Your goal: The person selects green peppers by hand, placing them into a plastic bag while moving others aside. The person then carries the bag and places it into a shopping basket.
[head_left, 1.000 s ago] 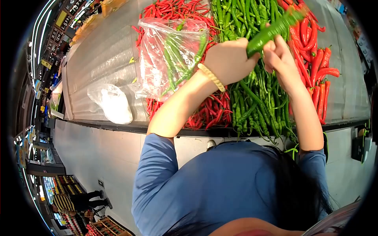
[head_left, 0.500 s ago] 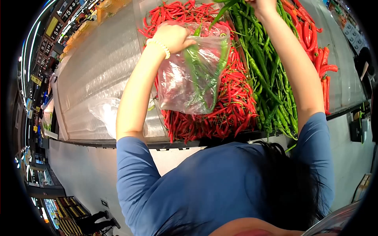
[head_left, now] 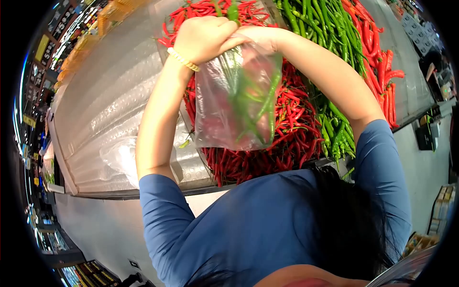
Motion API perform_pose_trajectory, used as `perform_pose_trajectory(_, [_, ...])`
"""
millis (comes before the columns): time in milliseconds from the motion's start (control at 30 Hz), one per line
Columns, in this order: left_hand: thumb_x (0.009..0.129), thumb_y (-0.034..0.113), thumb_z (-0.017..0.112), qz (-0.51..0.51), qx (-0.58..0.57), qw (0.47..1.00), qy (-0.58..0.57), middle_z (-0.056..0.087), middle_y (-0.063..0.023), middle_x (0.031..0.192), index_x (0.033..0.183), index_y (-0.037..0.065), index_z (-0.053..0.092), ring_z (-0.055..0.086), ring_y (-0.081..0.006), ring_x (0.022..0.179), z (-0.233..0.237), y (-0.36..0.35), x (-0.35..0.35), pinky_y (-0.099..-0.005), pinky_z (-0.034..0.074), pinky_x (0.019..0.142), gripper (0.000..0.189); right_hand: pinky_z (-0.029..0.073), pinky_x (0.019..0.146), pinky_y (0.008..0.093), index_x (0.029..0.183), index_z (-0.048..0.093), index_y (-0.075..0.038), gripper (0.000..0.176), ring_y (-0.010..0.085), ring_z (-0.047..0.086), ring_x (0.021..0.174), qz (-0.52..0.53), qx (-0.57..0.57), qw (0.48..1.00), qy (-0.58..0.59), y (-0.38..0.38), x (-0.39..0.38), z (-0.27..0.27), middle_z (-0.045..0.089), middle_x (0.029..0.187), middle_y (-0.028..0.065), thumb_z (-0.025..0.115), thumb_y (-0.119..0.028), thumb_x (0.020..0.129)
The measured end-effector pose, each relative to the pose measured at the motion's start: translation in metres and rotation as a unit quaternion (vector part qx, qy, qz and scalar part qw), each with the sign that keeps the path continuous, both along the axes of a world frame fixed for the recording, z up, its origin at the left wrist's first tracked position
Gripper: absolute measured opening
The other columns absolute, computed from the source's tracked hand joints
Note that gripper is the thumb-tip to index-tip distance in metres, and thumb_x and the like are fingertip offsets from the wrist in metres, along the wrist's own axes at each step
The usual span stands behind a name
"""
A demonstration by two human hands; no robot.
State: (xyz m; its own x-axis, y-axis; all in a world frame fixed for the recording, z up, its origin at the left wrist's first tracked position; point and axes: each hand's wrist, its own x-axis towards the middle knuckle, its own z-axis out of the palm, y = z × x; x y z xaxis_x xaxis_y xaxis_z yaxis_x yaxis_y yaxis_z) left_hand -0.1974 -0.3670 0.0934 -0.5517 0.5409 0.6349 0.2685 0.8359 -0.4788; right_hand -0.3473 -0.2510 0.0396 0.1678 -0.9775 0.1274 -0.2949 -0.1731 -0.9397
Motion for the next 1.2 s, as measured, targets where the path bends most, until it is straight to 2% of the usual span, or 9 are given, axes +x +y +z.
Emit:
perform_pose_trajectory(67, [0.078, 0.049, 0.064, 0.001, 0.003, 1.0, 0.018, 0.053, -0.0015, 0.057, 0.065, 0.014, 0.055, 0.058, -0.0188, 0.055, -0.002, 0.003, -0.002, -0.0328, 0.044, 0.048, 0.039, 0.053, 0.074, 0.036, 0.119, 0.06, -0.012, 0.037, 0.0181, 0.063, 0.085, 0.1, -0.038, 0.992, 0.063, 0.001, -0.014, -0.016, 0.064, 0.103, 0.0069, 0.057, -0.036, 0.091])
perform_pose_trajectory(167, [0.077, 0.043, 0.071, -0.001, 0.018, 0.999, 0.037, 0.049, -0.0056, 0.056, 0.059, 0.011, 0.048, 0.052, -0.0224, 0.05, -0.008, 0.005, -0.006, -0.0334, 0.041, 0.045, 0.044, 0.053, 0.072, 0.0355, 0.106, 0.066, -0.007, 0.035, 0.0184, 0.064, 0.079, -0.243, -0.104, 0.94, 0.217, 0.023, -0.017, 0.002, 0.068, 0.086, 0.007, 0.059, -0.036, 0.088])
perform_pose_trajectory(367, [0.079, 0.035, 0.071, 0.173, 0.086, 0.979, -0.06, 0.061, -0.0067, 0.071, 0.079, 0.009, 0.062, 0.062, -0.0249, 0.067, -0.02, 0.015, 0.01, -0.0352, 0.048, 0.058, 0.027, 0.047, 0.057, 0.029, 0.079, 0.06, -0.008, 0.015, 0.0192, 0.055, 0.06, -0.585, -0.293, 0.737, 0.169, 0.214, -0.047, 0.0, 0.058, 0.071, 0.0047, 0.063, -0.021, 0.085])
perform_pose_trajectory(433, [0.077, 0.027, 0.072, 0.042, 0.149, 0.988, -0.029, 0.064, -0.0086, 0.081, 0.088, 0.007, 0.064, 0.062, -0.0268, 0.076, -0.012, 0.047, 0.022, -0.0359, 0.049, 0.066, 0.024, 0.042, 0.055, 0.0261, 0.078, 0.058, -0.012, 0.015, 0.0149, 0.05, 0.058, -0.671, -0.132, 0.689, 0.239, 0.277, -0.018, -0.021, 0.053, 0.069, -0.0004, 0.061, -0.023, 0.089])
perform_pose_trajectory(500, [0.072, 0.013, 0.073, -0.05, 0.271, 0.957, -0.086, 0.064, -0.0121, 0.096, 0.099, 0.004, 0.064, 0.06, -0.0299, 0.087, -0.011, 0.087, 0.049, -0.0374, 0.048, 0.077, 0.03, 0.047, 0.073, 0.0283, 0.096, 0.063, -0.002, 0.025, 0.0101, 0.057, 0.079, -0.649, -0.01, 0.716, 0.258, 0.341, -0.013, -0.059, 0.064, 0.085, 0.0049, 0.063, -0.026, 0.088])
perform_pose_trajectory(567, [0.07, 0.01, 0.069, -0.106, 0.331, 0.918, -0.191, 0.064, -0.0063, 0.077, 0.079, 0.006, 0.067, 0.06, -0.0254, 0.075, -0.007, 0.15, 0.097, -0.0369, 0.046, 0.069, 0.01, 0.046, 0.068, 0.0292, 0.09, 0.062, -0.002, 0.025, 0.0116, 0.054, 0.071, -0.658, 0.063, 0.696, 0.279, 0.391, 0.004, -0.109, 0.06, 0.077, 0.0057, 0.063, -0.026, 0.087])
perform_pose_trajectory(633, [0.062, 0.018, 0.075, -0.37, 0.349, 0.835, -0.211, 0.061, 0.0016, 0.071, 0.069, 0.015, 0.066, 0.056, -0.0171, 0.065, -0.015, 0.19, 0.106, -0.0307, 0.034, 0.056, 0.012, 0.049, 0.068, 0.0355, 0.084, 0.062, -0.002, 0.027, 0.0243, 0.062, 0.071, -0.664, 0.182, 0.665, 0.291, 0.416, 0.039, -0.129, 0.061, 0.076, 0.0125, 0.063, -0.029, 0.084])
perform_pose_trajectory(767, [0.068, 0.024, 0.08, -0.337, 0.392, 0.815, -0.261, 0.047, 0.0059, 0.072, 0.094, 0.024, 0.056, 0.049, -0.0136, 0.067, -0.004, 0.247, 0.111, -0.0343, 0.027, 0.068, 0.035, 0.049, 0.067, 0.0402, 0.081, 0.063, -0.004, 0.032, 0.0299, 0.061, 0.074, -0.659, 0.236, 0.641, 0.316, 0.441, 0.077, -0.16, 0.06, 0.076, 0.0128, 0.064, -0.035, 0.084])
perform_pose_trajectory(1200, [0.064, 0.014, 0.077, -0.408, 0.43, 0.793, -0.141, 0.049, 0.004, 0.078, 0.094, 0.021, 0.057, 0.048, -0.0156, 0.067, -0.023, 0.32, 0.094, -0.0388, 0.031, 0.074, 0.036, 0.048, 0.063, 0.0419, 0.076, 0.056, -0.004, 0.034, 0.0323, 0.059, 0.07, -0.578, 0.131, 0.696, 0.405, 0.458, 0.066, -0.172, 0.056, 0.072, 0.0114, 0.067, -0.036, 0.08])
